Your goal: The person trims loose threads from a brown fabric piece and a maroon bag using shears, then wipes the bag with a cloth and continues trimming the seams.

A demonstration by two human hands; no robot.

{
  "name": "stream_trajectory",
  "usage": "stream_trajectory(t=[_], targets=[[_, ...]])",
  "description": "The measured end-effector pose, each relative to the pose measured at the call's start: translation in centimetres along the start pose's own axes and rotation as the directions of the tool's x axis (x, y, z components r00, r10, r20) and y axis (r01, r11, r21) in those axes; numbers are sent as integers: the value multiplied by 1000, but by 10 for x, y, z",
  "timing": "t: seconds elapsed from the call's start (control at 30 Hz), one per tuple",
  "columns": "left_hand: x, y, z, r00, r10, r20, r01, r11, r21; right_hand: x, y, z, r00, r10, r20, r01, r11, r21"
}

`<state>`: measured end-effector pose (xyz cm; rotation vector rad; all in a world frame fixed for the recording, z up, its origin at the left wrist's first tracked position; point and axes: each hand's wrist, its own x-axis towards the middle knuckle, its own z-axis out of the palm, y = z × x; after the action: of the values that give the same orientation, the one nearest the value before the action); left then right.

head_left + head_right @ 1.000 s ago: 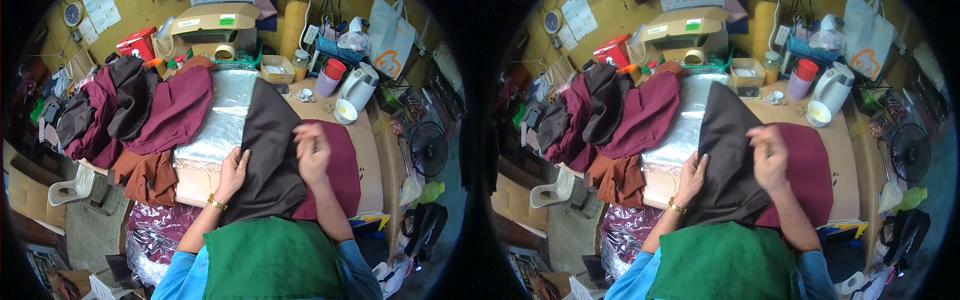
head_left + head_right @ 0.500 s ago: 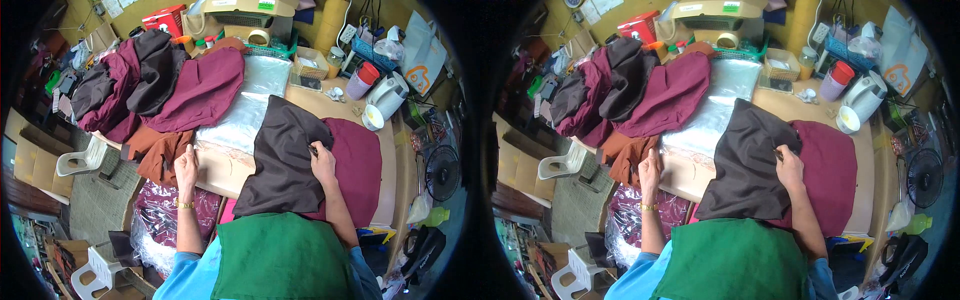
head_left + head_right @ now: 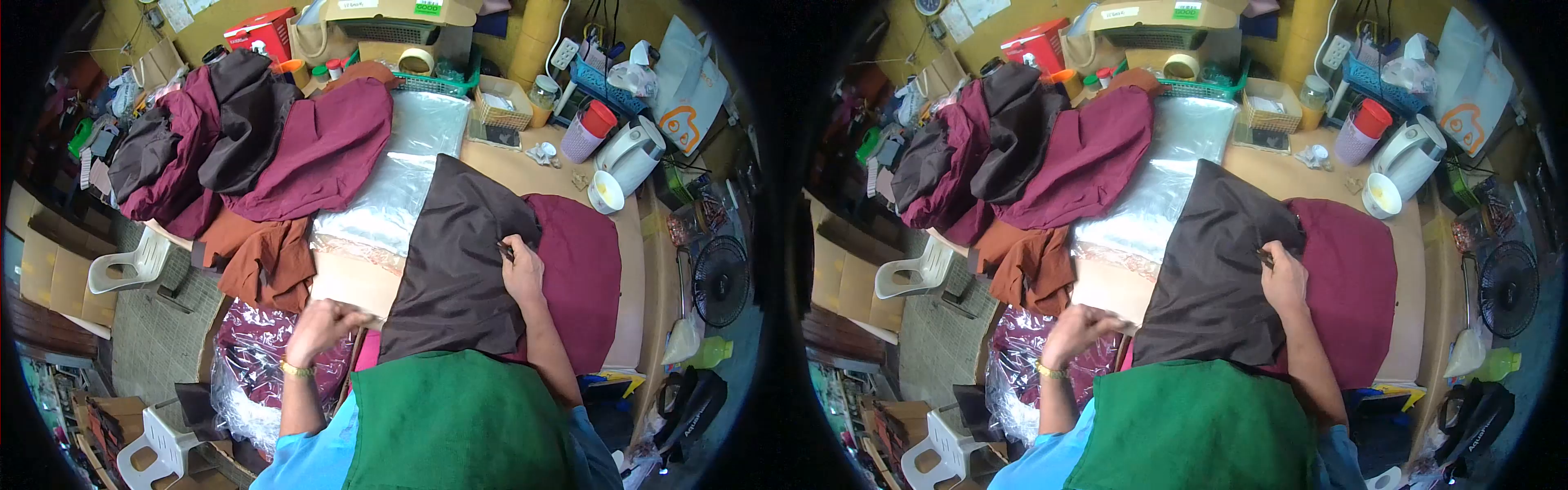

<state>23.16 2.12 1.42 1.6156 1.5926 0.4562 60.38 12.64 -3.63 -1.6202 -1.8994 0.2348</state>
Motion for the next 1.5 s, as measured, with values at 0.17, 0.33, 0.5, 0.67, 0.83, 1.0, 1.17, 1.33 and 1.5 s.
stream_trajectory(t=[0.17, 0.33, 0.5, 0.67, 0.83, 1.0, 1.17, 1.33, 1.5], targets=[[70, 4, -8, 921, 114, -373, -177, 975, -137, 0, -2, -1, 1000, -14, 8, 14, 1000, -5], [217, 36, 40, 873, 170, -458, -270, 949, -164, -2, -1, -1, 999, -49, -11, 49, 999, 11], [237, 71, 37, 988, 119, -102, -155, 847, -508, 4, -3, -11, 996, 33, 84, -39, 996, 74], [200, 86, 39, 909, 283, -304, -383, 854, -351, 48, -50, -51, 996, -20, -90, 68, 823, 564], [238, 56, 66, 855, 217, -471, -279, 958, -65, 129, -58, 3, 944, -33, -329, 157, 920, 359], [224, 56, 71, 793, 256, -553, -349, 934, -69, 140, -39, 36, 956, 16, 292, -133, 912, 387], [143, 74, 22, 957, 183, -224, -281, 770, -572, 95, -55, -35, 1000, -6, 11, -4, 656, 755], [91, 57, -10, 903, 186, -387, -400, 692, -601, 60, -52, -78, 976, 203, 75, -160, 442, 883], [91, 57, -16, 780, 295, -551, -621, 472, -626, 44, -67, -83, 984, 171, 57, -127, 433, 892]])
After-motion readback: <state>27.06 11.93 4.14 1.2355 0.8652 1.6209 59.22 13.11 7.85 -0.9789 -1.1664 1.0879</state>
